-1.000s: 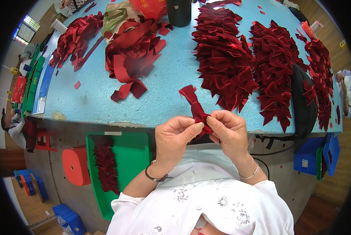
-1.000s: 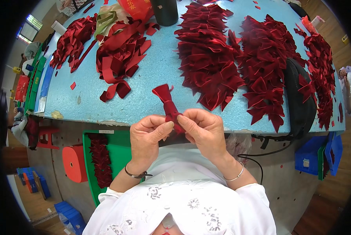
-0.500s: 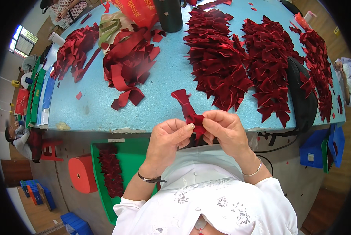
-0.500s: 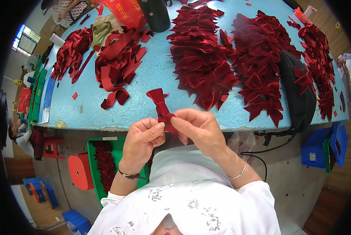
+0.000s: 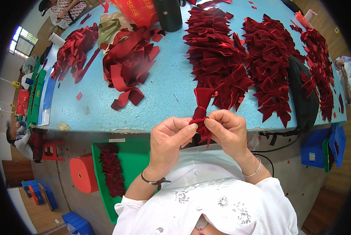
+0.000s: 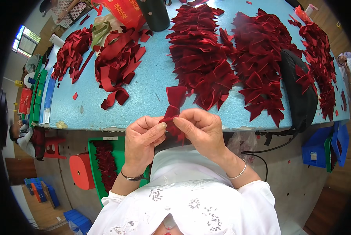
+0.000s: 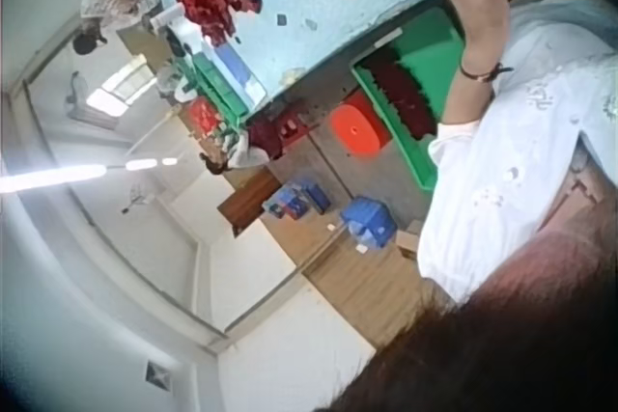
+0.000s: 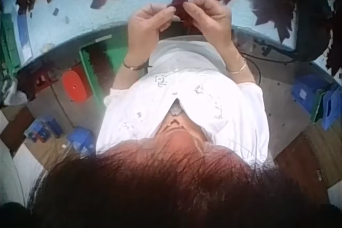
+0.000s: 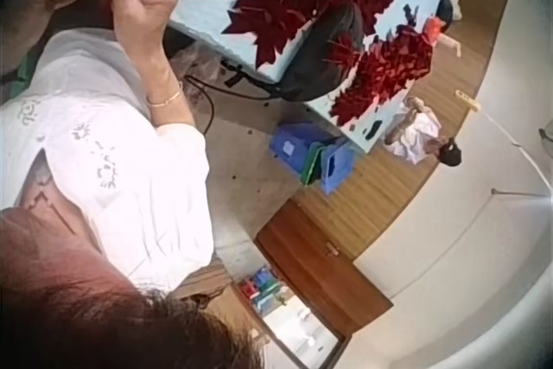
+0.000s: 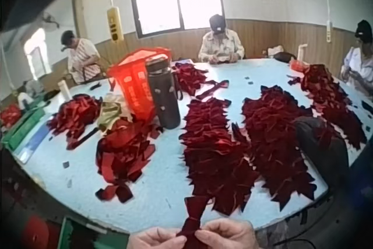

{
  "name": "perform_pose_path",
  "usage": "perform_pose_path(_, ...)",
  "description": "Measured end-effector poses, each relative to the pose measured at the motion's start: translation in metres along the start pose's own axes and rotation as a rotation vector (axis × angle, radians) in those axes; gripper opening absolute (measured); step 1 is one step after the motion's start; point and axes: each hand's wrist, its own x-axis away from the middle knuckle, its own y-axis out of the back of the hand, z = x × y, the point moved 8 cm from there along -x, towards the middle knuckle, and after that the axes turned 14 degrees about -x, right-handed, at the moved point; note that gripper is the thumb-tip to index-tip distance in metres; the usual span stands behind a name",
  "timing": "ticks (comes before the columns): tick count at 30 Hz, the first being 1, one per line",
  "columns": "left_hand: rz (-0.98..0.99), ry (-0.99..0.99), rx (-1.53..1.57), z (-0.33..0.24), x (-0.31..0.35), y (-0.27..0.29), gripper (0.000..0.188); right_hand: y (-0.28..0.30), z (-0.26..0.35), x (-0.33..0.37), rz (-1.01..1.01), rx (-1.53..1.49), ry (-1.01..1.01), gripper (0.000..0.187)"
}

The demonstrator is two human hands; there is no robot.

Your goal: Folding pieces of red fabric into decorative bows.

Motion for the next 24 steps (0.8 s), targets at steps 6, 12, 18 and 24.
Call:
perform_pose_path(6, 0.088, 0.073, 0.229, 0.009, -0.001, -0.003, 0.009, -0.002, 0.001, -0.004, 0.008, 0.084, 0.063, 0.012)
perform_pose_path(12, -0.031, -0.061, 0.128, 0.007, -0.002, 0.0, 0.01, -0.007, 0.001, -0.006, 0.025, 0.084, 0.029, 0.012)
perform_pose_path(18, -0.117, -0.2, -0.13, 0.002, -0.003, 0.003, 0.012, -0.01, 0.007, -0.009, 0.026, 0.19, 0.135, 0.015)
perform_pose_path(24, -0.181, -0.253, -0.182, -0.006, -0.003, 0.004, 0.013, -0.015, -0.006, -0.013, -0.001, -0.266, -0.148, 0.017)
